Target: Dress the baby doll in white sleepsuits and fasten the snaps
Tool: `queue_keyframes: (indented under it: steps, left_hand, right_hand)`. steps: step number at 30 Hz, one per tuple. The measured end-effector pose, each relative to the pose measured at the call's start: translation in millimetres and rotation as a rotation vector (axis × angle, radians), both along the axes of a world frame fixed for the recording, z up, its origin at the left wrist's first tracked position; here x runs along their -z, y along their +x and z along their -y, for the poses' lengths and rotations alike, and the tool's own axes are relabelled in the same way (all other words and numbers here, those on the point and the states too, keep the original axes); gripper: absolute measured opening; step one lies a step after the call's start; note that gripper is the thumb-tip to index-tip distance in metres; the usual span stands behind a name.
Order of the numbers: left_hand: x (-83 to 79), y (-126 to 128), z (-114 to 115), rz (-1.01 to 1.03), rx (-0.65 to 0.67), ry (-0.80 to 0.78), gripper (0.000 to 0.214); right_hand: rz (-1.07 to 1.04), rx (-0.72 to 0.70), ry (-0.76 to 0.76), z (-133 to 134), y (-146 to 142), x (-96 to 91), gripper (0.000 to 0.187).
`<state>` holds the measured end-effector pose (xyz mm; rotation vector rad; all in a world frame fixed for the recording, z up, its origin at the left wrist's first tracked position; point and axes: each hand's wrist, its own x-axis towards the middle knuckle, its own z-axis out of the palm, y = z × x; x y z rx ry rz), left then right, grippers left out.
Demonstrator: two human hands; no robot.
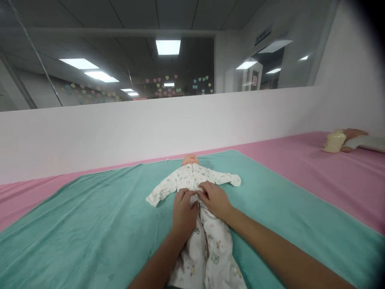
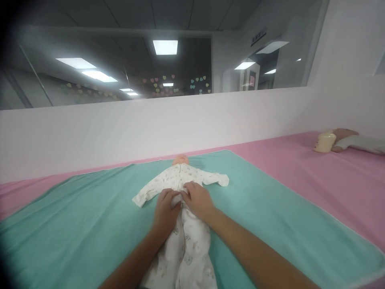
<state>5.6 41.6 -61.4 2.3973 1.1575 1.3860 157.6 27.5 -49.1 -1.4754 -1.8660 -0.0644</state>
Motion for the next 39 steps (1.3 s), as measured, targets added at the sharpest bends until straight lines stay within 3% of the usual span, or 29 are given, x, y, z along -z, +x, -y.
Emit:
queue_keyframes:
  steps: [5,7,11,16,20,24,27,29,31,35,39]
  left_hand:
    - [-3.5,-0.9,-0.6,-0.121,-0.040,0.022,0.038]
    - [-6.4,-1.4,1.0,-0.149,-0.044,0.007,0.030]
    - [-14.8,-2.8,7.0,-0.201,-0.013,0.078,0.016]
    - [-23.9,-5.1,16.6,-0.303,0.104,0.096,0.024]
    - [-23.2,-7.2,19.0,-0.263,0.062,0.025,0.016]
    - [-31.8,-3.6,5.1,-0.097,-0.035,-0.055,0.016]
    - [-48.1,4.8,-16.5,0.050,-0.112,-0.164,0.026]
    - [-57.6,10.3,-31.9,0.008,-0.072,-0.224,0.028]
    - [-62.6,13.7,-44.4,-0.077,-0.034,-0.266,0.025]
    - [-60.7,15.0,-57.6,-0.166,-0.040,-0.338,0.017]
    - [-59.3,10.3,-64.7,-0.133,0.005,-0.383,0.014]
  right_hand:
    - [0.067,-0.233,-0.055,23.8,20.4,-9.0,0.028]
    - [0.100,-0.219,-0.022,26.0,19.8,-11.5,0.027]
    - [0.120,-0.181,0.020,22.5,12.9,-9.0,0.005]
    - [-0.116,-0.319,-0.103,14.2,27.9,-7.3,0.008]
    - [-0.239,-0.469,-0.243,12.3,44.4,-10.6,0.009]
    - [-0.209,-0.353,-0.194,13.4,35.6,-10.3,0.034]
    - [-0.162,-0.189,-0.052,13.8,19.4,-7.1,0.022]
    - [-0.142,-0.123,0.076,13.7,11.2,-5.0,0.006]
    - [-0.128,-0.104,0.139,13.0,7.6,-3.6,0.014]
    - [-0.079,-0.099,0.078,5.9,8.0,-4.6,0.013]
    - [0.028,0.055,-0.066,-16.1,0.9,-15.6,0.017]
